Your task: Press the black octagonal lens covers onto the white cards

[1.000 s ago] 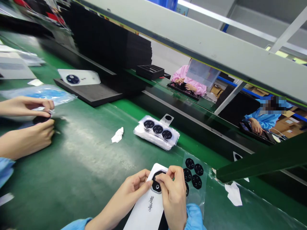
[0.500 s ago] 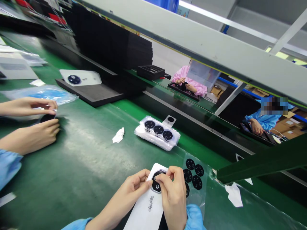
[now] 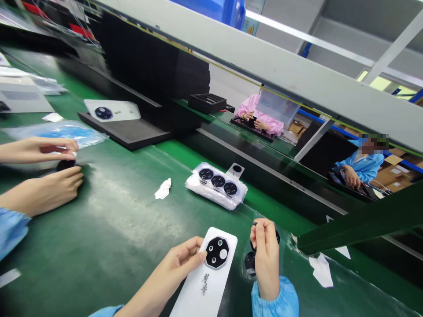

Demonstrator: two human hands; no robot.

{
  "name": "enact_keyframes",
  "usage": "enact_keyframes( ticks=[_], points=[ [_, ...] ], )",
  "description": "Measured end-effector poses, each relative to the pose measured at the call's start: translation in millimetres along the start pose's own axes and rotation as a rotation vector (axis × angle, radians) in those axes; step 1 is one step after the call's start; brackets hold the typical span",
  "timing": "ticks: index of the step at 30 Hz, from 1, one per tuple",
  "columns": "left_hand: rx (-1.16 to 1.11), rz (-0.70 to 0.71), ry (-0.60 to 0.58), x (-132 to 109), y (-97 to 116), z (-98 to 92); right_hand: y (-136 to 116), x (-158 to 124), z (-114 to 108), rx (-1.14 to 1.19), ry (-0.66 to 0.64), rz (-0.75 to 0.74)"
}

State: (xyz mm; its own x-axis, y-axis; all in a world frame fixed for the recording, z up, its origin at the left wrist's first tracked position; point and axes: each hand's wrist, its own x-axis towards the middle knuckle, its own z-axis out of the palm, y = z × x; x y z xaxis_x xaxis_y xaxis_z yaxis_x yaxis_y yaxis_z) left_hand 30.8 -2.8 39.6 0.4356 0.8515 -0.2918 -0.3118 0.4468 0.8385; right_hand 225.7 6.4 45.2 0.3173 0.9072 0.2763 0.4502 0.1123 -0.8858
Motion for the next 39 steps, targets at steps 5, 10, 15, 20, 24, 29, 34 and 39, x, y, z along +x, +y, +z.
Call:
enact_keyframes(
  ticks=[5,10,15,20,24,29,34,39],
  points=[
    [-0.074,-0.038,0.039,-4.3,-4.9,-2.6,31.1,9.9,12.1,-0.107,-0.140,0.039],
    [-0.075,-0.049,0.049,-5.5,-7.0,-3.9,34.6,18.2,21.1,-0.266,-0.281,-0.053],
    [-0.062,-0.062,0.041,-5.3,-7.6,-5.3,39.9,28.4,23.9,-0.426,-0.317,-0.148],
    [-0.053,-0.069,0.042,-4.5,-6.5,-5.2,48.7,32.9,24.7,-0.575,-0.301,-0.220],
    [-0.056,-0.073,0.044,-3.8,-5.6,-4.3,53.2,33.2,24.6,-0.672,-0.301,-0.279],
    [-0.052,-0.067,0.038,-4.2,-6.9,-5.6,59.1,30.8,25.1,-0.774,-0.315,-0.336],
    [-0.059,-0.063,0.032,-3.0,-6.6,-5.7,58.3,29.1,22.6,-0.828,-0.367,-0.359],
    [-0.084,-0.073,0.037,-3.0,-8.8,-5.6,47.7,29.3,10.6,-0.808,-0.386,-0.323]
  ],
)
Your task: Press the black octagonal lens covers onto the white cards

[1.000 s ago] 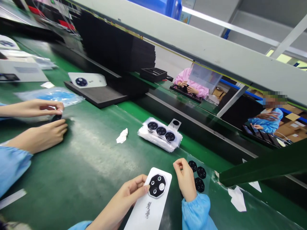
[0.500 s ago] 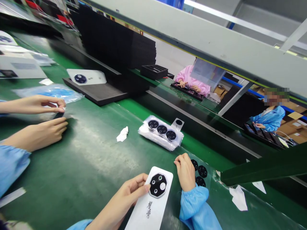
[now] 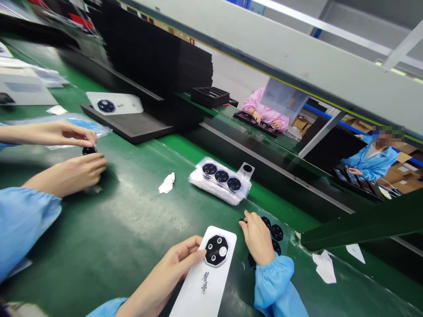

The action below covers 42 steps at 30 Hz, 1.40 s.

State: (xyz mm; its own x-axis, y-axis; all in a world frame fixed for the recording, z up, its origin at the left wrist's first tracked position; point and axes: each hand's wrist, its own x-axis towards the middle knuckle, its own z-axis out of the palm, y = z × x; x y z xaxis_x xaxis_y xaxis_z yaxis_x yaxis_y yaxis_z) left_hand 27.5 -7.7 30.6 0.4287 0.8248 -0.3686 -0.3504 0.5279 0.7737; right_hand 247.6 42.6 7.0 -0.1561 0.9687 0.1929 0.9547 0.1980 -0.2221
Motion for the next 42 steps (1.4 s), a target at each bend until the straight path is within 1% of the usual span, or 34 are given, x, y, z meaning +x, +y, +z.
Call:
enact_keyframes(
  ticks=[3,6,9,12,15,19,25,31,34,38,42],
  points=[
    [-0.010,-0.008,0.006,-1.0,-1.8,-0.7,2.2,-7.3,-17.7,0.033,-0.004,0.011],
    [-0.005,-0.010,0.009,-1.2,-2.1,-0.9,9.8,-20.1,-37.4,0.088,-0.022,0.037],
    [0.003,-0.023,0.000,-0.3,-0.7,-0.4,23.7,-37.4,-52.0,0.160,-0.050,0.134],
    [0.019,-0.035,-0.018,0.5,1.3,0.3,36.2,-55.9,-59.0,0.213,-0.100,0.229],
    [0.050,-0.038,-0.023,0.9,2.7,-0.5,38.5,-70.7,-59.0,0.266,-0.187,0.286],
    [0.106,-0.033,-0.014,-0.2,2.9,-3.3,28.4,-78.1,-51.6,0.288,-0.248,0.316],
    [0.139,-0.020,-0.014,-3.8,-0.1,-4.2,17.9,-71.5,-41.0,0.266,-0.279,0.367],
    [0.147,0.006,-0.004,-5.2,1.1,-2.8,23.5,-61.4,-34.5,0.232,-0.317,0.394],
    [0.145,0.031,-0.025,-6.5,2.3,-2.1,26.8,-56.6,-32.6,0.221,-0.339,0.389],
    [0.117,0.035,-0.044,-8.2,1.3,-1.9,26.7,-54.7,-32.9,0.217,-0.336,0.355],
    [0.111,0.043,-0.042,-7.1,0.4,-3.3,21.0,-62.9,-33.6,0.219,-0.272,0.316]
  ],
)
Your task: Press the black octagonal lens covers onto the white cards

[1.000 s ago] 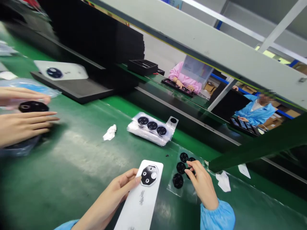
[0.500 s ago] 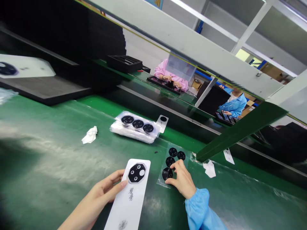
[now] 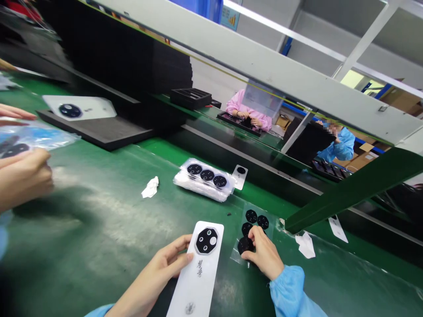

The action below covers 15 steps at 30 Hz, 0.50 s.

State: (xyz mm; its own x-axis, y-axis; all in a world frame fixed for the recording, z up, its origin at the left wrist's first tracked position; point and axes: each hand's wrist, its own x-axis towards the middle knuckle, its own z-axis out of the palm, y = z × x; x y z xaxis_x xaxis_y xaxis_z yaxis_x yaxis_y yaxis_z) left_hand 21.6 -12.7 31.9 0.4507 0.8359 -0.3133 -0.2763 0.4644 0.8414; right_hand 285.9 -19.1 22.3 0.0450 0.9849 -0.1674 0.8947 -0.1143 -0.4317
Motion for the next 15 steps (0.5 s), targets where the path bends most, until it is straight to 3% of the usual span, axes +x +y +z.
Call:
enact_keyframes(
  ticks=[7,15],
  points=[
    [0.005,-0.014,-0.007,0.9,-0.9,-1.3,1.3,-21.1,13.3,0.016,0.114,-0.105],
    [0.035,-0.011,-0.013,3.1,-3.1,-2.6,11.7,-23.4,15.7,0.040,0.116,-0.197]
  ],
)
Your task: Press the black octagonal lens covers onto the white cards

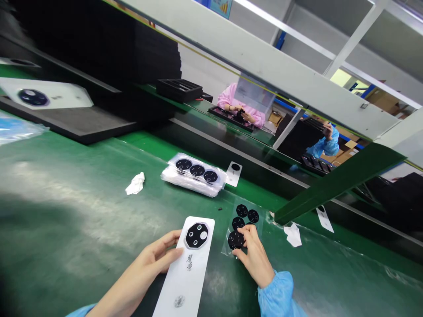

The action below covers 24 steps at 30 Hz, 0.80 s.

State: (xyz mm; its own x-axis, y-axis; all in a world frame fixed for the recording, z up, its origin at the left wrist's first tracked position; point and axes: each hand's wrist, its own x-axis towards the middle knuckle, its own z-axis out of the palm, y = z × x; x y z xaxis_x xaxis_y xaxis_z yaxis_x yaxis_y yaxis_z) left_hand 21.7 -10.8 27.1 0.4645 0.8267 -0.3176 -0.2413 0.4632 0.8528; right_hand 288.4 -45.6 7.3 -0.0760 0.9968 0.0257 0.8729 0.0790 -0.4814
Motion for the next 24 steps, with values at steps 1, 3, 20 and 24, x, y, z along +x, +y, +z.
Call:
enact_keyframes(
  ticks=[1,3,20,24],
  points=[
    [-0.002,-0.002,0.000,-0.3,0.2,0.0,-0.3,0.0,-0.7,-0.003,0.001,-0.005],
    [-0.005,-0.006,0.005,-1.0,1.2,0.3,-2.9,-0.8,-1.8,-0.008,0.005,-0.020],
    [0.014,0.024,-0.032,-3.1,-1.7,5.0,-62.6,-9.2,-27.4,-0.066,0.232,-0.225],
    [0.006,0.032,-0.055,-3.3,-1.2,9.5,-95.1,6.9,-28.2,0.034,0.067,-0.295]
  ],
)
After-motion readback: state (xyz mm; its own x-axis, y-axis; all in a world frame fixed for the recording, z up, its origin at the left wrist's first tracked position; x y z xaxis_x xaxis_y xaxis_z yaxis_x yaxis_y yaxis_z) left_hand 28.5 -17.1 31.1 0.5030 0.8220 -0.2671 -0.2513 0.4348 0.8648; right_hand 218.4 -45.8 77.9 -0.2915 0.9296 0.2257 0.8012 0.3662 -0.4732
